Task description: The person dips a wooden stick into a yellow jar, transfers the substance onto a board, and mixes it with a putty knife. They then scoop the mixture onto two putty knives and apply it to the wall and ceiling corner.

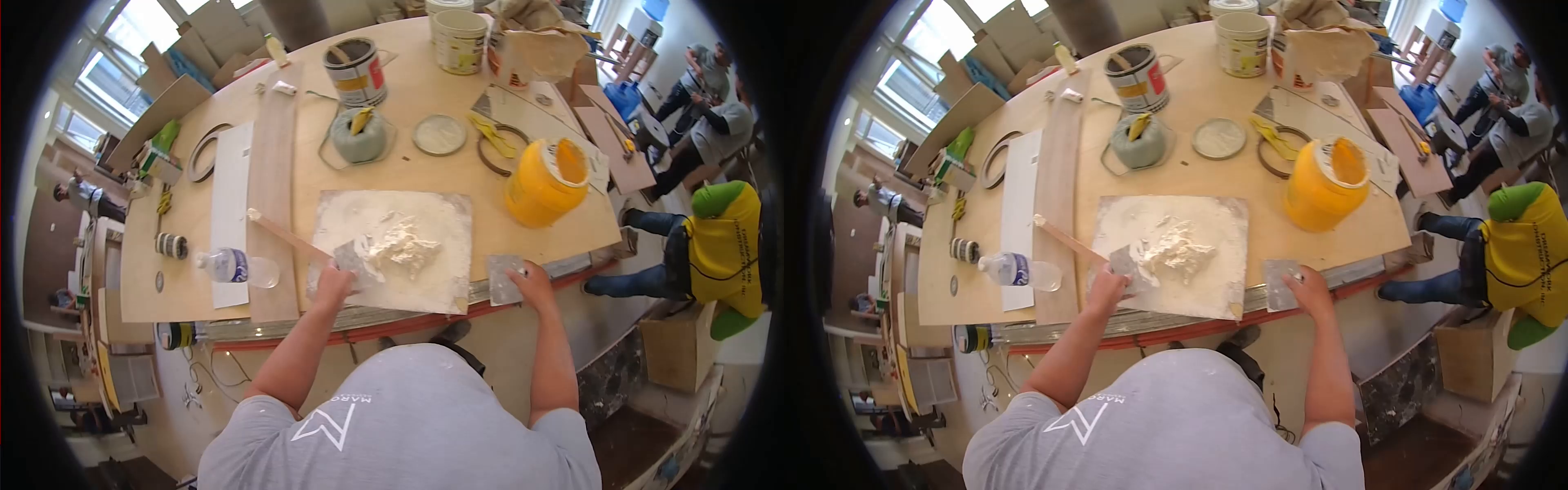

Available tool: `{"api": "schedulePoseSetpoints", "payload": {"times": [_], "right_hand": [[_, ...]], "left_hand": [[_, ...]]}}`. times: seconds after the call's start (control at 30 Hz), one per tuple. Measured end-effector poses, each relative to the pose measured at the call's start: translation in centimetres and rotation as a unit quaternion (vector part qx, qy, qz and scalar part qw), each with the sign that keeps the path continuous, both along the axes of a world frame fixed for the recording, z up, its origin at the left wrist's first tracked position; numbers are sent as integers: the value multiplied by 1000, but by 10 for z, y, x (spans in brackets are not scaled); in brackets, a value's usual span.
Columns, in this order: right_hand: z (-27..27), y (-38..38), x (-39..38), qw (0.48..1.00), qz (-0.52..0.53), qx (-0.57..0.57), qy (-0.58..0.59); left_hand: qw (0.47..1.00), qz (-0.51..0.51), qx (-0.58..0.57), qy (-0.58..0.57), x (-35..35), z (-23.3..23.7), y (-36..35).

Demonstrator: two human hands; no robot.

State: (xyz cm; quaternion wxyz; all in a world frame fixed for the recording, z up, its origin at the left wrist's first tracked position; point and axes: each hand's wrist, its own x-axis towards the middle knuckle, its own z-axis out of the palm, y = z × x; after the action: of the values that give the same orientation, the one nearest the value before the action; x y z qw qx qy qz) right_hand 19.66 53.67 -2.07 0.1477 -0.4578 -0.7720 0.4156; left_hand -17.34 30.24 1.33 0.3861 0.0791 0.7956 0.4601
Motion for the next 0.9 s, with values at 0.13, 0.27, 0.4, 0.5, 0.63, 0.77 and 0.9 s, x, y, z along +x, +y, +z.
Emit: {"api": "schedulePoseSetpoints", "payload": {"times": [0.13,0.27,0.4,0.5,0.63,0.77,0.9], "right_hand": [[-39,-27,4,915,-196,-279,216],[-50,-65,-11,847,-221,-401,271],[-36,-93,-44,816,-168,-423,356],[-81,-77,-29,796,-191,-456,349],[-27,-88,-55,827,-105,-473,284],[2,-97,-71,841,-78,-469,258],[-21,-99,-77,830,-114,-465,285]], "left_hand": [[1000,-9,20,0,13,-22,12],[997,-40,48,52,20,-30,50],[854,-279,-23,439,14,-87,80],[829,-317,46,459,35,-19,89],[757,-457,-34,465,44,2,83],[786,-456,-46,415,24,38,68],[893,-229,12,387,9,21,43]]}}
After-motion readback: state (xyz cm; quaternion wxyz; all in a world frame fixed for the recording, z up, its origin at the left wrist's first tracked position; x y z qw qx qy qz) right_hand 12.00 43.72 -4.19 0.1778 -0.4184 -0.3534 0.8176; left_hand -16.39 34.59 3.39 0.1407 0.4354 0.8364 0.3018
